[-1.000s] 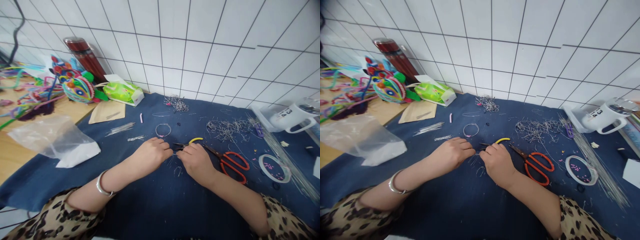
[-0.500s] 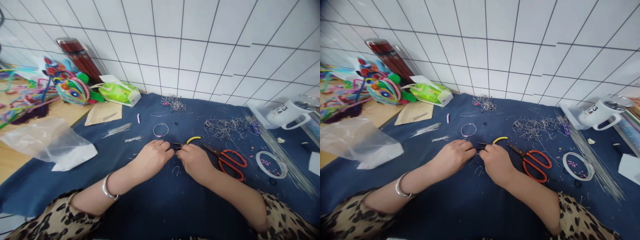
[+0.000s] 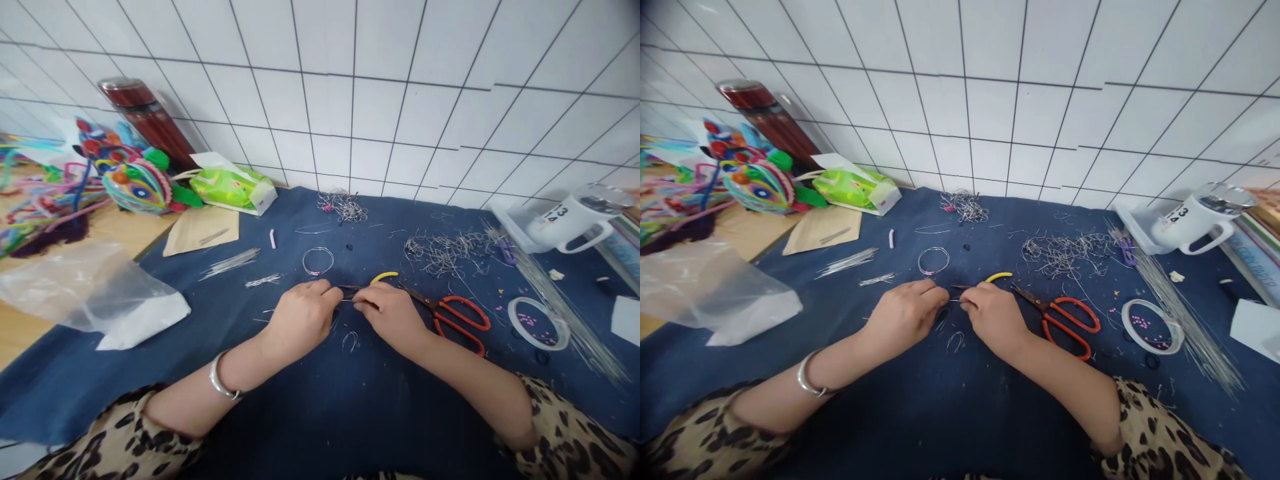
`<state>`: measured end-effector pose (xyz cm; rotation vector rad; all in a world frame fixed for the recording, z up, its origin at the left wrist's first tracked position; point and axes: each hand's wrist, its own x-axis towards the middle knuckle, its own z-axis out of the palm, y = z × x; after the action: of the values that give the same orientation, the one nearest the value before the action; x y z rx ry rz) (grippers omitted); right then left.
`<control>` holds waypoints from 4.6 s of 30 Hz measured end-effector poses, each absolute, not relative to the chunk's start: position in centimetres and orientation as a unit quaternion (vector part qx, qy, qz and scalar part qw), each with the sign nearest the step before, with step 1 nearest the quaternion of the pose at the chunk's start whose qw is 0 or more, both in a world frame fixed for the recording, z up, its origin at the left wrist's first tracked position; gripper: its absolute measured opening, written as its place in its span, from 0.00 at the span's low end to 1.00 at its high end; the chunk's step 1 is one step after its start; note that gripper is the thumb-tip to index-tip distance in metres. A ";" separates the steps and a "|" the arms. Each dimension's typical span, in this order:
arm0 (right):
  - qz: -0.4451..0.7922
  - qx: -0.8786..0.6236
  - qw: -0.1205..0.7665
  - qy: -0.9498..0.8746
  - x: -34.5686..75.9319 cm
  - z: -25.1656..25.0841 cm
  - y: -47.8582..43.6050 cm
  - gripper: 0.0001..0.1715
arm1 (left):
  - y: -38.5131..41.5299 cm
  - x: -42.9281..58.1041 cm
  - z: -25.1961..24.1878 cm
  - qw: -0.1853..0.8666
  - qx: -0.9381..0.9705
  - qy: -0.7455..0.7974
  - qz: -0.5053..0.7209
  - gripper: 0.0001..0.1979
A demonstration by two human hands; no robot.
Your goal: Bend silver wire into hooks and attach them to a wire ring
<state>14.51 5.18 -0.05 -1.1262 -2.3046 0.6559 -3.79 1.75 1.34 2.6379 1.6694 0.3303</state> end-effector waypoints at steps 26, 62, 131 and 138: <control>0.726 -0.407 0.339 -0.439 13.7 -0.2 4.7 0.12 | 1.8 -2.6 0.8 0.648 0.415 0.504 0.393 0.11; 0.688 -0.408 0.392 -0.453 13.2 -0.7 4.1 0.08 | 1.7 -2.3 -0.2 0.686 0.387 0.460 0.409 0.09; 0.634 -0.425 0.322 -0.560 12.8 0.0 3.9 0.12 | 4.1 -13.4 2.7 0.173 0.834 0.524 -0.030 0.06; 0.633 -0.427 0.311 -0.566 12.8 0.2 3.9 0.12 | 3.5 -12.8 2.6 0.136 0.844 0.518 -0.040 0.08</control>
<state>12.80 3.89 0.23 -1.1277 -1.4950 1.6705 -12.82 3.48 2.61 2.4423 1.4988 -0.1150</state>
